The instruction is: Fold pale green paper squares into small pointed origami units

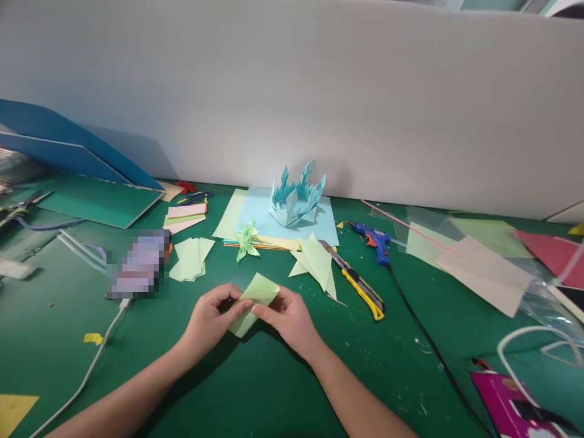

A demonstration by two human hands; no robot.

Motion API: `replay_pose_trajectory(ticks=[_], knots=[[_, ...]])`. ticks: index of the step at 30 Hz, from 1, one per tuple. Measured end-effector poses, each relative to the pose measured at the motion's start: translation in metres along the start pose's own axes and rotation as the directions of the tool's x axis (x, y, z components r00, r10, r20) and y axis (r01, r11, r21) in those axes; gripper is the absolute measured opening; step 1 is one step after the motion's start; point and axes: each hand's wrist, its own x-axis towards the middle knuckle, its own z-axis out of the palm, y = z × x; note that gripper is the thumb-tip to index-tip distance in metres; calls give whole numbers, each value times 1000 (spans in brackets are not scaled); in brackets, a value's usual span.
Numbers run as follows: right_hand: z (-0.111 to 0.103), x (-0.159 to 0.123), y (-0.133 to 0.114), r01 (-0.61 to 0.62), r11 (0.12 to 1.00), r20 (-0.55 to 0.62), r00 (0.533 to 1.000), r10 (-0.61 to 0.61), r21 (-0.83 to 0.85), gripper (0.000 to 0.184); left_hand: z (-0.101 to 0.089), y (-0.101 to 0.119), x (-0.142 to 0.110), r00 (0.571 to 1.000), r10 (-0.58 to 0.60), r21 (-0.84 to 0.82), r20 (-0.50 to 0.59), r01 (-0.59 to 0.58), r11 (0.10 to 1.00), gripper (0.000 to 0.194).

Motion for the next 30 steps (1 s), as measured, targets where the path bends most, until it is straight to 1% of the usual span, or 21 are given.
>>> replay_pose_trajectory(ticks=[3,5,11,16,23,30], knots=[[1,-1,0,-17,998,-23,1000,15,-55,27,0,1,-1,1000,15,-31,24,-14,999,22],[1,-1,-2,-28,997,-47,999,25,-66,25,0,3,-1,999,12,-40,35,-10,999,22],[1,0,-4,-36,998,-94,995,32,-41,31,-3,5,-1,996,41,-57,83,-37,998,14],[-2,1,-1,-32,999,-119,992,29,-25,32,-3,5,-2,992,61,3,113,-62,998,13],[-3,1,1,-36,998,-139,990,28,-52,37,-2,3,-2,991,89,36,101,-93,995,15],[-3,1,-1,-16,996,-125,992,5,-89,35,-3,3,-2,990,93,66,108,-101,993,20]])
